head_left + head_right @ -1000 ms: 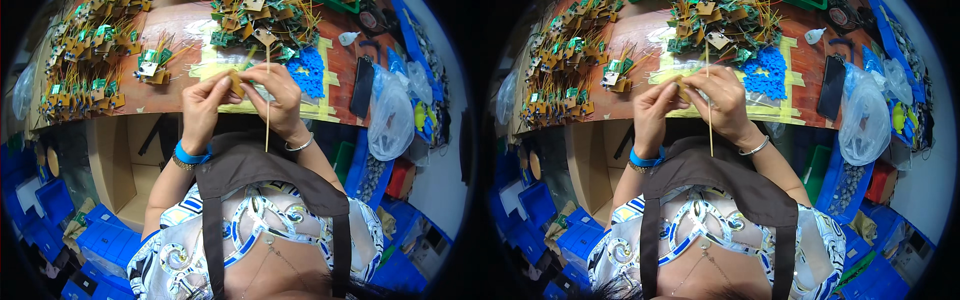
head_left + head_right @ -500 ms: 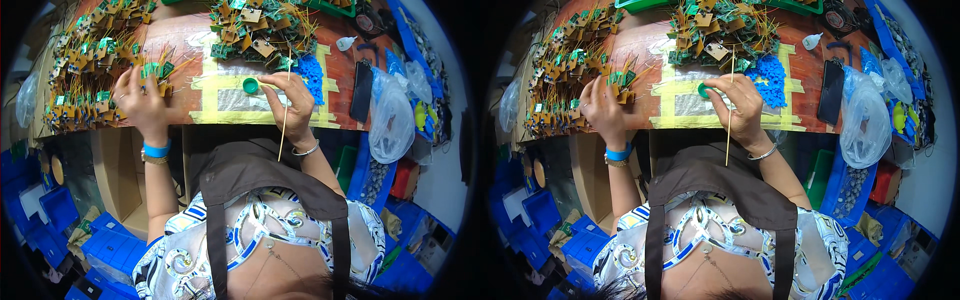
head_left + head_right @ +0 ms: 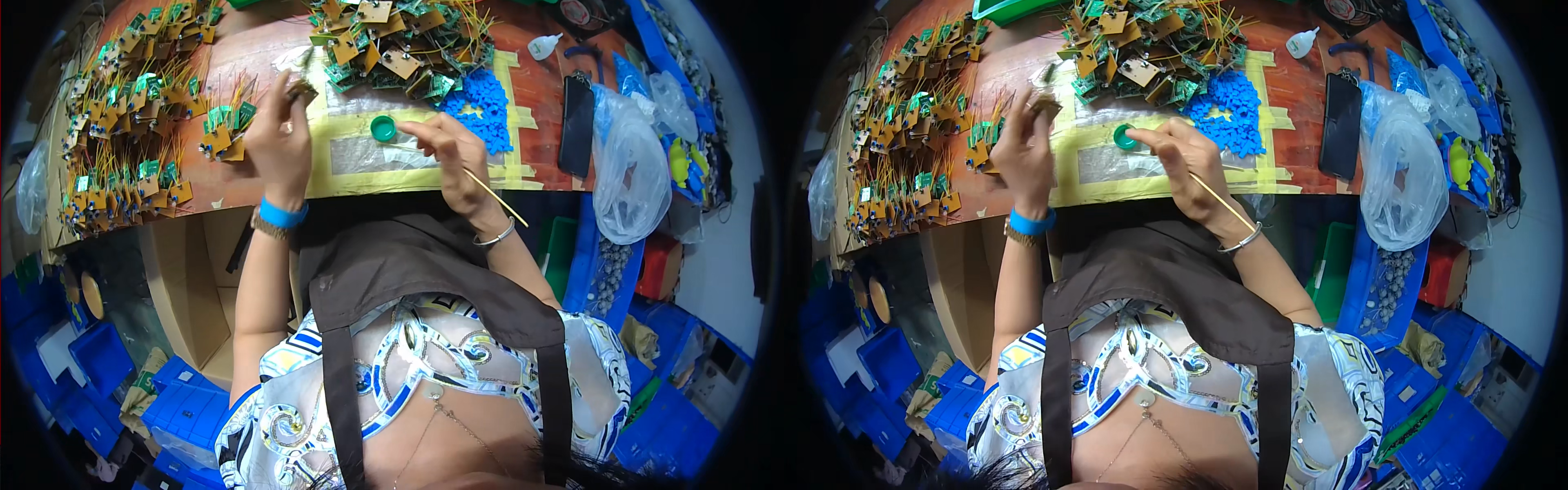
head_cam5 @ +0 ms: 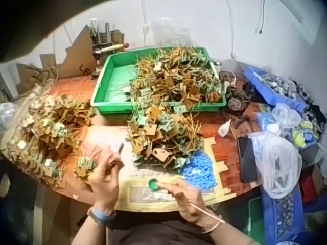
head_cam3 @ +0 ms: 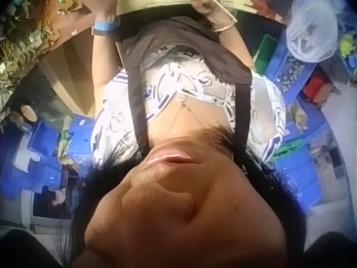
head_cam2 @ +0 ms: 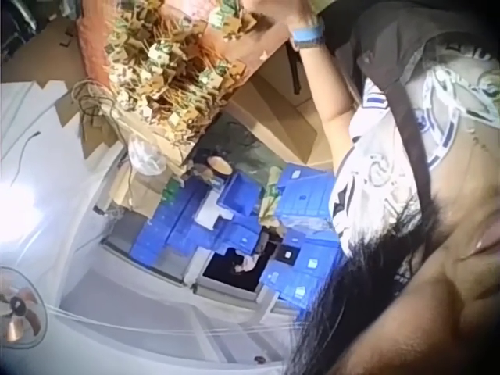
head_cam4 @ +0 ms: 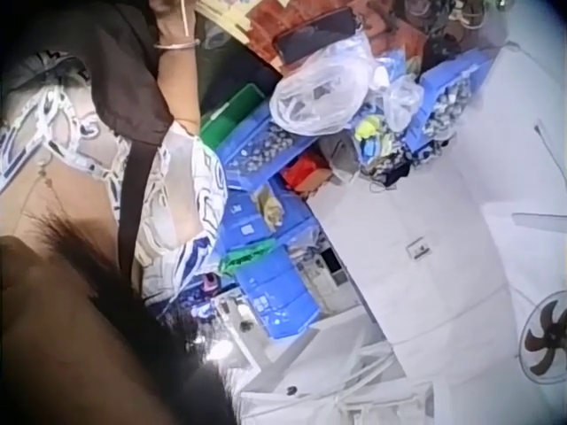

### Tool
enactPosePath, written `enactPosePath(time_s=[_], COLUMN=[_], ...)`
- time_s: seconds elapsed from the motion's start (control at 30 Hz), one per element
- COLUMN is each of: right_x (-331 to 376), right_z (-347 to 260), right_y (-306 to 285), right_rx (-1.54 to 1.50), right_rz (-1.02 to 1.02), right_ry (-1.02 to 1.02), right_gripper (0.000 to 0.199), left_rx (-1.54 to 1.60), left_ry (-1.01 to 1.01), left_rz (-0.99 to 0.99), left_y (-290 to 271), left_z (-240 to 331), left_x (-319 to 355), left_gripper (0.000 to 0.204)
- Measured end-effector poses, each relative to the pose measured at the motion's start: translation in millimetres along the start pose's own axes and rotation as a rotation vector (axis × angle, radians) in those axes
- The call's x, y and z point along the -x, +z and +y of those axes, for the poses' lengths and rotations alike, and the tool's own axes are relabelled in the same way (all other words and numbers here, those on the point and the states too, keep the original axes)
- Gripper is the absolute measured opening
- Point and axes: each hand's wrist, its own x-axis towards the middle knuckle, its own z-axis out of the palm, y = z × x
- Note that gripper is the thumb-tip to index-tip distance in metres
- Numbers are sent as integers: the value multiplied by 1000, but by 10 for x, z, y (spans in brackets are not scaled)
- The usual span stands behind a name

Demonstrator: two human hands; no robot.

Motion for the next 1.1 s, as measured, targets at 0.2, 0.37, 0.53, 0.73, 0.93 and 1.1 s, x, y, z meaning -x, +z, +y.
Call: enactPosePath(time_s=[0.2, 0.37, 0.53, 0.73, 0.93, 1.1], right_x=[30, 49, 39, -24, 1, -24], right_z=[135, 188, 15, -166, -116, -141], right_y=[156, 178, 127, 156, 218, 186], right_rx=[5, 62, -109, -299, -322, -215], right_rz=[46, 44, 79, 20, 22, -19], right_ry=[19, 38, 61, 45, 73, 2], right_gripper=[48, 44, 51, 60, 61, 44], left_rx=[509, 458, 422, 807, 896, 905], left_ry=[-325, -298, -338, -769, -787, -791], left_rz=[29, 33, -79, -354, -339, -316], left_y=[-118, -103, -48, -130, -145, -143], left_z=[114, 131, 246, 484, 563, 568], left_x=[318, 391, 425, 388, 402, 393], left_gripper=[25, 22, 21, 39, 40, 40])
